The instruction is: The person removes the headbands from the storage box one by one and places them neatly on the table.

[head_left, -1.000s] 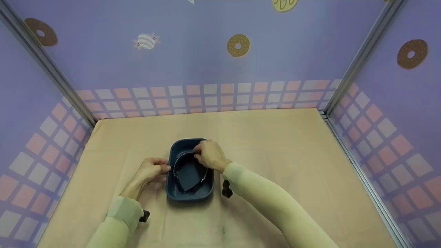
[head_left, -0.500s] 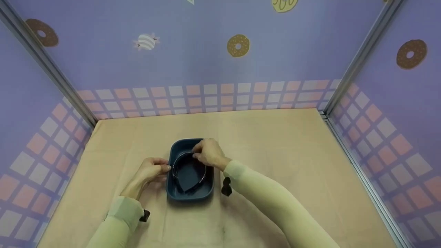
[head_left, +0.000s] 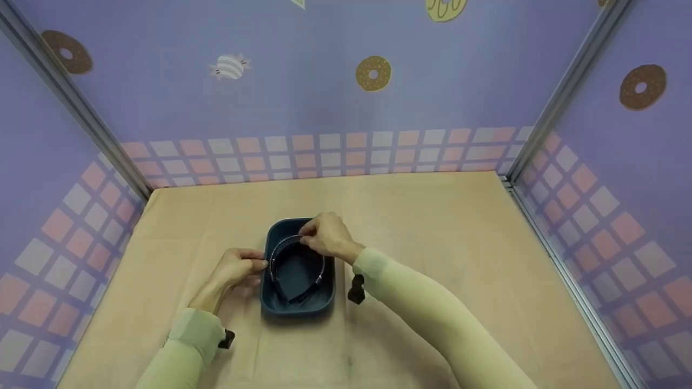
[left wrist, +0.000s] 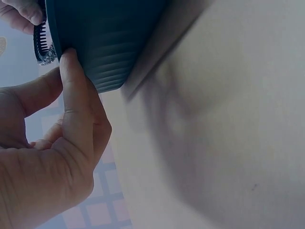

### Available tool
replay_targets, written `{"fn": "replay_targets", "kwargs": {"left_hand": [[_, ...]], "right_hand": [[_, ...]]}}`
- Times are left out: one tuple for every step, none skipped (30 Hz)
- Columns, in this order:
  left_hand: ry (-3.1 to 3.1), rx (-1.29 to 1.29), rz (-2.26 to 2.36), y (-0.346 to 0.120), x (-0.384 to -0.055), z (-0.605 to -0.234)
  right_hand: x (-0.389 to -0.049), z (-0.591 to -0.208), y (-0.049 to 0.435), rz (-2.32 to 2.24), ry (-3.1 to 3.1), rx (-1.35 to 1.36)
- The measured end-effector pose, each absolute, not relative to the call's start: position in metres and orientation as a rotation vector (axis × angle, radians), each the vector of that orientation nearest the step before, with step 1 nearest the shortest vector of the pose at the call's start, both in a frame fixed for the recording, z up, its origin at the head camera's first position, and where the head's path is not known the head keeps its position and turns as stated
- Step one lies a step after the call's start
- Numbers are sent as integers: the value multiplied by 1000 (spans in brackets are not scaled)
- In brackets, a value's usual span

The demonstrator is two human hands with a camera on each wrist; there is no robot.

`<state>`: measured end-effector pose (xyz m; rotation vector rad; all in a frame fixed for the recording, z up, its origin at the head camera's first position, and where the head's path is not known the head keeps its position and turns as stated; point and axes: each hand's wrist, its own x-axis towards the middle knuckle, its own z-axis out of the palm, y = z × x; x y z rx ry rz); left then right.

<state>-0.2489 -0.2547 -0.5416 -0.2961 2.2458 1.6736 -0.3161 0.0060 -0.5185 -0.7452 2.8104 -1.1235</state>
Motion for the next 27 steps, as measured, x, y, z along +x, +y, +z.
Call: {"fn": "replay_targets", "kwargs": {"left_hand": [[2248, -296, 1673, -255, -249, -542], [2248, -300, 1673, -255, -249, -542], [2248, -305, 1673, -254, -249, -542], [2246, -310, 1676, -254, -249, -542], [2246, -313, 1677, -254, -249, -542], [2245, -317, 1680, -254, -249, -542], [2245, -317, 1681, -254, -249, -542], [2246, -317, 1681, -253, -249, -542], [2247, -310, 1681, -254, -249, -543], [2246, -310, 1685, -253, -249, -543], [2249, -307, 1684, -253, -249, -543], [2248, -309, 1687, -253, -249, -543], [2249, -304, 1683, -253, -249, -544], [2250, -300, 1684, -253, -249, -544], [2250, -298, 1684, -254, -250, -544], [2250, -298, 1684, -254, -250, -544], [2254, -285, 1679, -254, -250, -545], [2254, -280, 1677, -254, -250, -545], [2254, -273, 1677, -255, -251, -545], [2250, -273, 1682, -255, -251, -545], [2246, -274, 1684, -255, -251, -545], [2245, -271, 1683, -255, -251, -545], [2246, -267, 1677, -255, -250, -544], [2247, -269, 1672, -254, -250, -544], [2248, -268, 1668, -255, -250, -544], [2251, -268, 1660, -254, -250, -544], [2253, -269, 1655, -254, -250, -543]], "right_hand": [[-317, -518, 7, -1135, 2804, -747], [-317, -517, 8, -1148, 2796, -752], [-318, -516, 9, -1154, 2791, -760], [-318, -516, 11, -1159, 2786, -766], [-319, -515, 12, -1164, 2778, -771], [-319, -514, 13, -1168, 2773, -776], [-320, -514, 15, -1171, 2771, -778], [-320, -513, 17, -1179, 2764, -777], [-321, -512, 18, -1182, 2759, -775], [-322, -512, 20, -1187, 2755, -773], [-322, -511, 21, -1193, 2751, -773], [-323, -510, 23, -1196, 2749, -774], [-324, -510, 25, -1198, 2747, -775], [-325, -509, 26, -1197, 2747, -778], [-325, -508, 28, -1196, 2749, -780], [-326, -507, 30, -1199, 2747, -780], [-327, -507, 32, -1202, 2742, -776], [-327, -506, 33, -1203, 2739, -773], [-328, -505, 35, -1205, 2736, -768], [-328, -504, 37, -1204, 2735, -766], [-329, -503, 39, -1201, 2734, -765], [-330, -503, 40, -1196, 2736, -766], [-330, -502, 42, -1189, 2741, -768], [-331, -501, 44, -1179, 2748, -772], [-332, -501, 46, -1172, 2754, -775], [-333, -500, 48, -1163, 2762, -780], [-334, -500, 50, -1160, 2765, -780]]}}
